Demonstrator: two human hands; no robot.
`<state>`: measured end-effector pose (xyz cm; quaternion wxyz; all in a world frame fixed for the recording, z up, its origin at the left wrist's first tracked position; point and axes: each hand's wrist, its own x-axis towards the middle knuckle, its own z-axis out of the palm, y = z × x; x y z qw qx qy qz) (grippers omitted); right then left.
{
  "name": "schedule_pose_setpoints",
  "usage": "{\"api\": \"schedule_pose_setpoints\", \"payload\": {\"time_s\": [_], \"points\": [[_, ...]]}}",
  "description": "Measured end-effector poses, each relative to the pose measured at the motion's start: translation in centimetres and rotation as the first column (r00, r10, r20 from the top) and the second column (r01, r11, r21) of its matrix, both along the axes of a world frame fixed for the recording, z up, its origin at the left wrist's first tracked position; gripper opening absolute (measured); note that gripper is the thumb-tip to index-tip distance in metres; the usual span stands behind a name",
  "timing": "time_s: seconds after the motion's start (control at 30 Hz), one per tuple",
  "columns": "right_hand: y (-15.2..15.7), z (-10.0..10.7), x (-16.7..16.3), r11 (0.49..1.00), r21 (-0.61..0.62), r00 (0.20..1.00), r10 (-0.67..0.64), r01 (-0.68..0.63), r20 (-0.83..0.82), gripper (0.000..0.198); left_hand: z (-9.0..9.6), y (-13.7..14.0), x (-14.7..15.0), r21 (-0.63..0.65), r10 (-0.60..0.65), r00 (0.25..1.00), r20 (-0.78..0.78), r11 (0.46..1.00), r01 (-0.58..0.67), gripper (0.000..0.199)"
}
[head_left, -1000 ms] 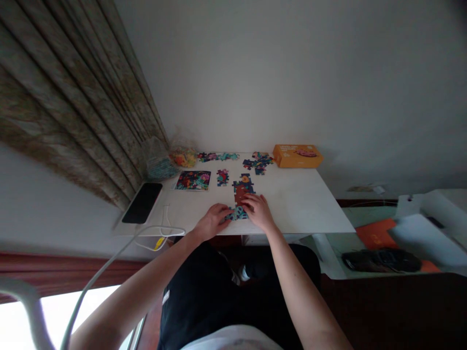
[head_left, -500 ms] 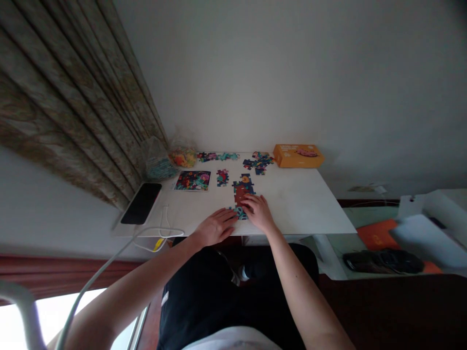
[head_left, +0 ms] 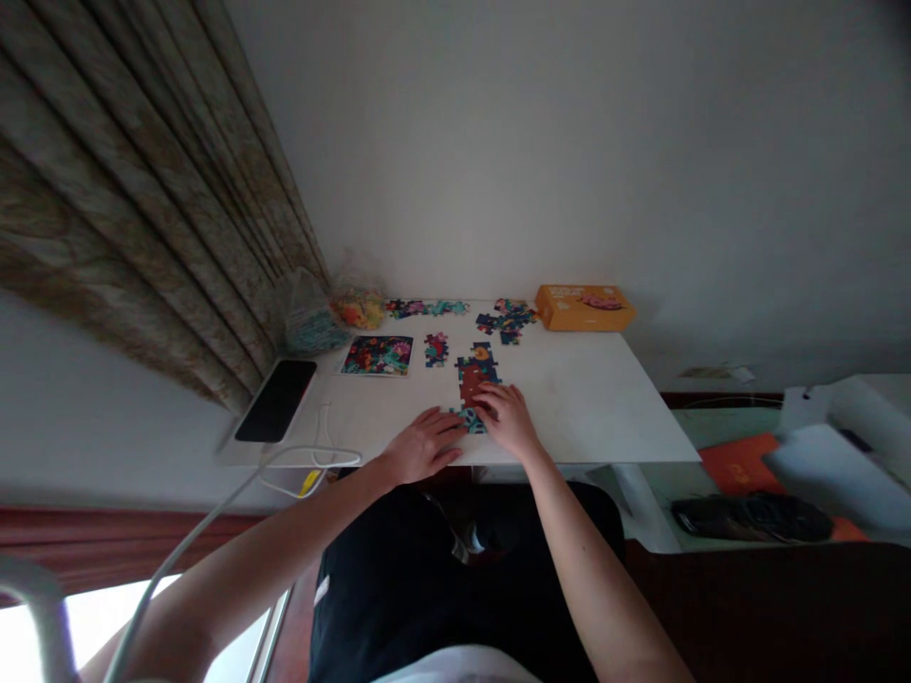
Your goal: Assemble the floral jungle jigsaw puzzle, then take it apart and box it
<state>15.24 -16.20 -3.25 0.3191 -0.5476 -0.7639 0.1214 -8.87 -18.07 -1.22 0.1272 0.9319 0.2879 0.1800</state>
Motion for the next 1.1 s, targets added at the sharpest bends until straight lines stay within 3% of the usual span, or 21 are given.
{"api": "schedule_pose_setpoints", "payload": {"time_s": [0.1,0.2,0.27,0.4,0.5,0.63,0.8,0.93,1.0,1.1], "points": [[0.2,0.1,0.0,1.0,-0.002,1.0,-0.002,0.002,0.0,0.02,-0.2,2.0,0.0,0.012,0.118,0.99,0.075,0.993,-0.119,0.033],[0.2,0.2,0.0,1.0,-0.009,1.0,-0.005,0.005,-0.008,0.019,0.1,5.7,0.5,0.023,0.298,0.945,0.137,0.952,-0.304,0.035],[0.1,0.2,0.0,1.0,-0.013,1.0,-0.002,0.002,-0.02,0.018,0.6,8.3,1.0,0.012,0.448,0.885,0.129,0.891,-0.453,0.036],[0.0,0.3,0.0,1.0,-0.01,0.999,-0.007,0.006,-0.045,0.017,1.6,12.1,2.4,-0.046,0.714,0.7,0.006,0.7,-0.713,0.047],[0.1,0.3,0.1,1.0,-0.022,0.998,-0.016,0.014,-0.062,0.017,1.6,13.0,3.3,-0.056,0.766,0.635,-0.098,0.633,-0.772,0.055],[0.2,0.3,0.1,1.0,-0.022,0.997,-0.016,0.014,-0.076,0.015,1.4,13.0,4.0,-0.004,0.784,0.609,-0.122,0.613,-0.79,0.044],[0.2,0.4,0.1,1.0,0.008,0.992,-0.016,0.017,-0.128,0.013,1.8,12.6,4.2,0.026,0.773,0.627,-0.096,0.632,-0.774,0.035],[0.2,0.3,0.4,0.997,0.014,0.934,-0.07,0.08,-0.35,0.021,2.0,10.2,4.8,0.074,0.645,0.762,0.055,0.759,-0.647,0.034],[0.2,0.1,0.6,0.989,-0.064,0.856,-0.149,0.135,-0.494,0.032,1.9,8.3,5.4,0.108,0.532,0.838,0.122,0.832,-0.544,0.032],[0.4,-0.4,0.8,0.973,-0.201,0.753,-0.216,0.113,-0.622,0.049,1.5,5.5,6.4,0.165,0.423,0.887,0.183,0.877,-0.452,0.028]]}}
